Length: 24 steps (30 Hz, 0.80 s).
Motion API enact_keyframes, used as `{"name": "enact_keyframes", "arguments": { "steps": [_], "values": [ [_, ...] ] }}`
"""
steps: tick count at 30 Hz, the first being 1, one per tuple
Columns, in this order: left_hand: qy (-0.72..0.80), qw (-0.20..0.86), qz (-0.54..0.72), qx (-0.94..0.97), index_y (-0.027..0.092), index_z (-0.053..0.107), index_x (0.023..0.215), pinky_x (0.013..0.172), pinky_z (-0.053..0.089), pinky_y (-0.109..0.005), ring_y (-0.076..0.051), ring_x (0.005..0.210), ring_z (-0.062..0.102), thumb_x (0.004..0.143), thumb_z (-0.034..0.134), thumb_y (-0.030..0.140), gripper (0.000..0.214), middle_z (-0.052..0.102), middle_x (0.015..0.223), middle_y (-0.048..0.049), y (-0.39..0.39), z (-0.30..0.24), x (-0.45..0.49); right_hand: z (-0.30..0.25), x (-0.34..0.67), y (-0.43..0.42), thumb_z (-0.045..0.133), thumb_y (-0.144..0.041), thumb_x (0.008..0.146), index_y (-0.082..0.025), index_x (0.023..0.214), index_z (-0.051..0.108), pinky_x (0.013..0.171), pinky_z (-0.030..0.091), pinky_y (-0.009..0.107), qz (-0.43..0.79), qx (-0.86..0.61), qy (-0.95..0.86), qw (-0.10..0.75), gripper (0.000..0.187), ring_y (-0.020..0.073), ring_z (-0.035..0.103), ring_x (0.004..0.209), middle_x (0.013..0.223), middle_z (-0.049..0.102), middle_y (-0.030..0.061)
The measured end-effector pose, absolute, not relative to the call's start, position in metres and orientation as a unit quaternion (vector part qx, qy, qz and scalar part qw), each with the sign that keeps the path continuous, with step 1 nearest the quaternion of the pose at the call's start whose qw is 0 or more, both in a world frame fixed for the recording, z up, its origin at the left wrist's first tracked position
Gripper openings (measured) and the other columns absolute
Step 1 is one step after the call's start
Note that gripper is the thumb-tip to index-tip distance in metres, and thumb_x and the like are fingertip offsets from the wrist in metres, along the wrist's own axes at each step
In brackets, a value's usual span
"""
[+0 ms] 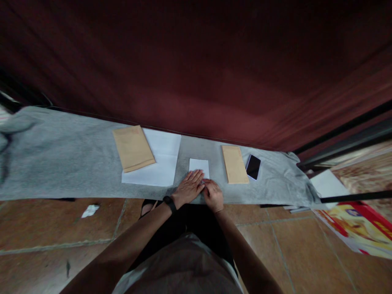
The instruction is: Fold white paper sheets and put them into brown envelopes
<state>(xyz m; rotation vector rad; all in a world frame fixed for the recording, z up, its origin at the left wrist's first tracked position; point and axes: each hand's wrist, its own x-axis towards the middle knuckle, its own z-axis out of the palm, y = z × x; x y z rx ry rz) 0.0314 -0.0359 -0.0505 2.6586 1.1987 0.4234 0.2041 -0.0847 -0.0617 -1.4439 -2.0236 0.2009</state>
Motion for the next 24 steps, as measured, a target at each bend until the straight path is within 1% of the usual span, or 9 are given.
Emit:
{"name": "enact_keyframes", "arguments": {
  "steps": [4,8,12,15,20,24],
  "values": [
    [0.390,0.080,0.143,0.906,0.011,0.038,0.153,0.126,0.019,-0.041,-0.021,0.153,0.025,0.106,0.026,0.046,0.060,0.036,0.161,-0.0121,-0.051,-0.053,0.019,-0.059,0.205,-0.086,0.045,-0.011,0.091,-0.021,0.115,0.065,0.113,0.047,0.048,0.087,-0.542,-0.773,0.319,0.033,0.0235,0.062,0.124,0.126,0.070,0.0098],
    [0.354,0.062,0.148,0.921,0.013,0.035,0.155,0.126,0.019,-0.039,-0.021,0.153,0.024,0.105,0.031,0.048,0.061,0.034,0.162,-0.0109,-0.059,-0.052,0.007,-0.055,0.205,-0.086,0.040,-0.012,0.094,-0.020,0.120,0.065,0.115,0.044,0.047,0.111,-0.535,-0.772,0.324,0.037,0.0217,0.061,0.125,0.127,0.069,0.0090],
    [0.341,0.057,0.143,0.927,0.015,0.038,0.154,0.125,0.022,-0.040,-0.022,0.152,0.026,0.105,0.034,0.048,0.060,0.036,0.161,-0.0115,-0.059,-0.049,0.003,-0.052,0.207,-0.084,0.037,-0.021,0.101,-0.022,0.123,0.066,0.115,0.044,0.046,0.133,-0.545,-0.764,0.319,0.036,0.0213,0.060,0.127,0.130,0.068,0.0083],
    [0.342,0.058,0.134,0.928,0.015,0.040,0.153,0.125,0.023,-0.041,-0.023,0.152,0.028,0.104,0.036,0.048,0.059,0.036,0.161,-0.0125,-0.059,-0.047,0.003,-0.051,0.209,-0.079,0.034,-0.028,0.105,-0.022,0.129,0.063,0.116,0.043,0.045,0.150,-0.546,-0.762,0.315,0.039,0.0202,0.057,0.131,0.135,0.066,0.0078],
    [0.328,0.063,0.134,0.933,0.025,0.048,0.148,0.125,0.022,-0.044,-0.024,0.152,0.027,0.103,0.041,0.049,0.052,0.037,0.161,-0.0088,-0.059,-0.046,0.001,-0.047,0.214,-0.063,0.030,-0.036,0.108,-0.025,0.136,0.061,0.121,0.036,0.044,0.161,-0.537,-0.782,0.273,0.043,0.0175,0.052,0.137,0.144,0.060,0.0052],
    [0.330,0.063,0.132,0.933,0.029,0.049,0.148,0.124,0.024,-0.046,-0.024,0.152,0.029,0.102,0.045,0.049,0.050,0.039,0.160,-0.0072,-0.060,-0.046,0.001,-0.046,0.218,-0.045,0.028,-0.039,0.108,-0.027,0.143,0.054,0.123,0.031,0.046,0.147,-0.526,-0.807,0.223,0.045,0.0175,0.045,0.143,0.152,0.052,0.0038]
  ]
}}
